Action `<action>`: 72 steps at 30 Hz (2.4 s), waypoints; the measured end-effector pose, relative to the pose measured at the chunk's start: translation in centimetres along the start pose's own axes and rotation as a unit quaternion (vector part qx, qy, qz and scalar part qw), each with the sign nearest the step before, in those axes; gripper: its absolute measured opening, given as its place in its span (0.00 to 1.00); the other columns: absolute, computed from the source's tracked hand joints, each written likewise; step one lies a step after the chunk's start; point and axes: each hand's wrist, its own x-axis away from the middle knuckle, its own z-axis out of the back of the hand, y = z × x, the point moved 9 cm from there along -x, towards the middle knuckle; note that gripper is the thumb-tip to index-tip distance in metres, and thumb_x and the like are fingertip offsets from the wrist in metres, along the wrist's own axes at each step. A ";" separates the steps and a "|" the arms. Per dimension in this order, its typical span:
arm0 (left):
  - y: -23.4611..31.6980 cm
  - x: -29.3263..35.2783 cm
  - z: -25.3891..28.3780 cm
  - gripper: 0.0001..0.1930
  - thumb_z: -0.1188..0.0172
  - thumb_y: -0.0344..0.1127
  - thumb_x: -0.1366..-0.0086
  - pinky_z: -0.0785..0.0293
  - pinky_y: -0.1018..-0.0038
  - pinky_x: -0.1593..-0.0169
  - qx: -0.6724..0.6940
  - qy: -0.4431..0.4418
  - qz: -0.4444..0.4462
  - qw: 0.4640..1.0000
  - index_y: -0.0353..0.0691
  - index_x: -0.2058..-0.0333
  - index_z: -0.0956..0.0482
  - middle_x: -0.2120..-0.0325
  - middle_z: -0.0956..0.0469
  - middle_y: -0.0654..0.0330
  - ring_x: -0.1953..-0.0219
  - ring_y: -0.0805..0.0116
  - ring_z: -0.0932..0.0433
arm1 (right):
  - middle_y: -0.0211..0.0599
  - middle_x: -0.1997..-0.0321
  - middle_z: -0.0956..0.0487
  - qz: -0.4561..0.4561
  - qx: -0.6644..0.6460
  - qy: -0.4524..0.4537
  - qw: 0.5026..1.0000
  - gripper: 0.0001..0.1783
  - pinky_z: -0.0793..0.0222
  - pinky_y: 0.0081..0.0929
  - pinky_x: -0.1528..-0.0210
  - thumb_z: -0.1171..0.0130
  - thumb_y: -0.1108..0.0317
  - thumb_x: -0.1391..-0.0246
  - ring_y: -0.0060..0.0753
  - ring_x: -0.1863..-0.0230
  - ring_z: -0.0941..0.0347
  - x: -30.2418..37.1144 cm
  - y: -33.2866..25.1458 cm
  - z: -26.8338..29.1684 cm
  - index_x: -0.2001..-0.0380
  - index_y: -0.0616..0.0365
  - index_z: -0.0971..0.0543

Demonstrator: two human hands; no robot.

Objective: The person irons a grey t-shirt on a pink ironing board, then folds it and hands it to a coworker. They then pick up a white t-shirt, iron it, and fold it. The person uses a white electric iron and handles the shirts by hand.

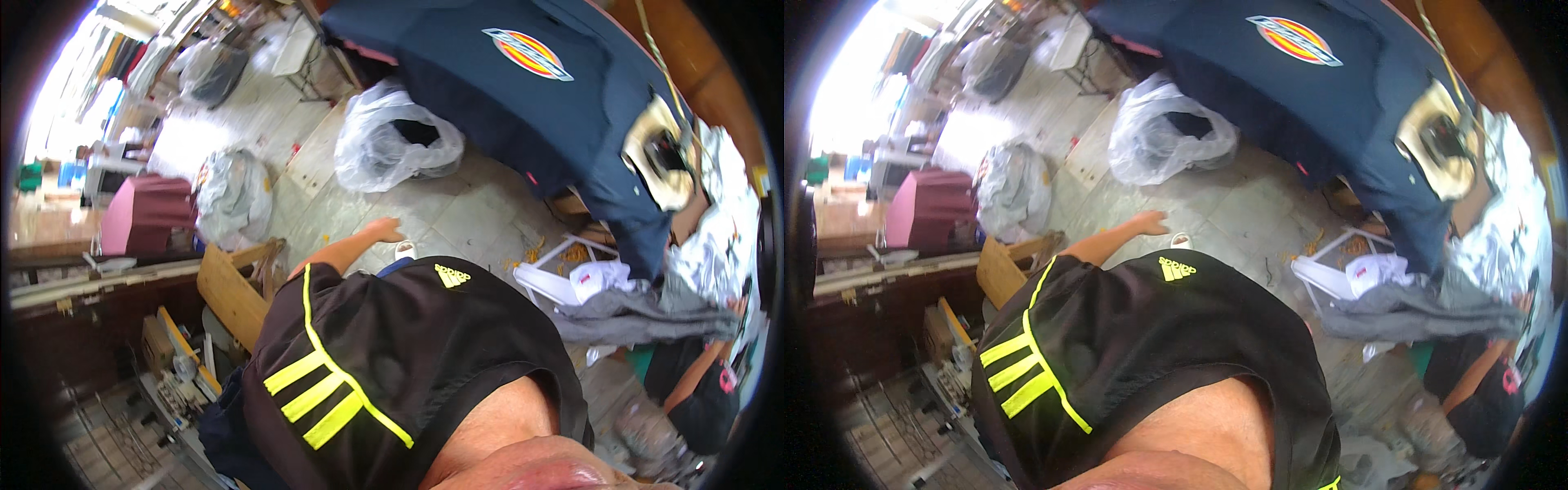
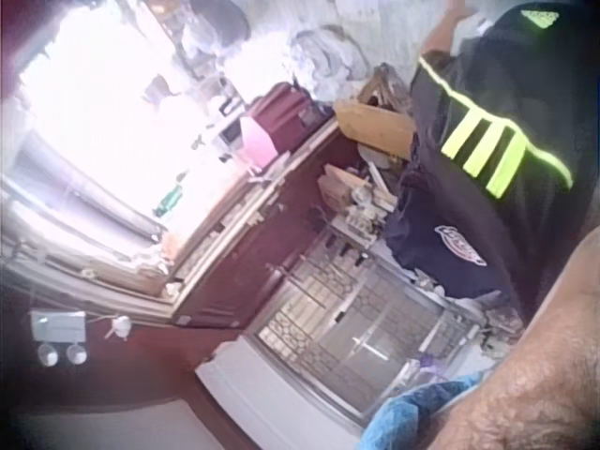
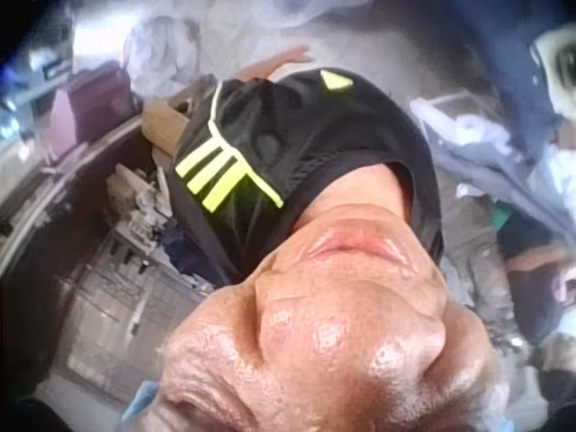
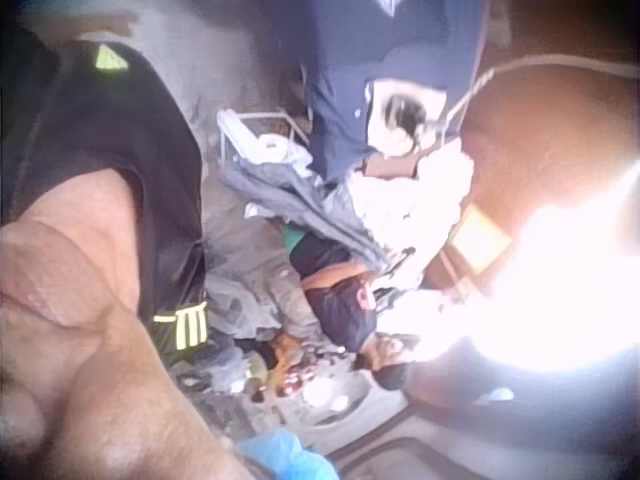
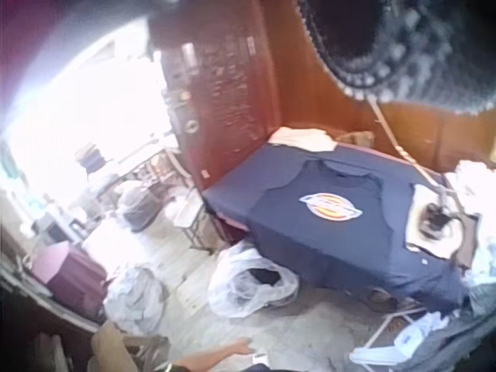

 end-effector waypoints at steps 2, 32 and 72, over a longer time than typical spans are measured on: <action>-10.7 4.2 -1.5 0.33 0.42 0.56 0.46 0.30 0.59 0.44 0.046 0.026 0.067 0.996 0.41 0.46 0.26 0.48 0.25 0.45 0.45 0.48 0.27 | 0.42 0.66 0.19 0.014 0.030 -0.044 0.998 0.15 0.27 0.36 0.65 0.44 0.64 0.46 0.42 0.68 0.22 -1.3 -2.5 -4.6 0.58 0.62 0.24; -24.2 52.2 53.7 0.42 0.68 0.67 0.31 0.40 0.59 0.39 0.400 0.474 -0.539 0.569 0.27 0.45 0.31 0.48 0.28 0.44 0.44 0.54 0.30 | 0.41 0.68 0.18 0.141 0.405 -0.359 0.829 0.17 0.24 0.27 0.72 0.41 0.67 0.51 0.31 0.74 0.20 -24.2 -44.6 -65.8 0.57 0.62 0.21; -102.3 57.6 88.5 0.24 0.56 0.59 0.31 0.29 0.63 0.61 0.097 0.822 -0.129 0.546 0.50 0.48 0.28 0.66 0.25 0.58 0.65 0.58 0.28 | 0.33 0.61 0.20 0.409 0.288 -0.600 0.624 0.15 0.26 0.24 0.58 0.45 0.67 0.41 0.23 0.63 0.24 -13.7 -127.4 -159.9 0.53 0.60 0.24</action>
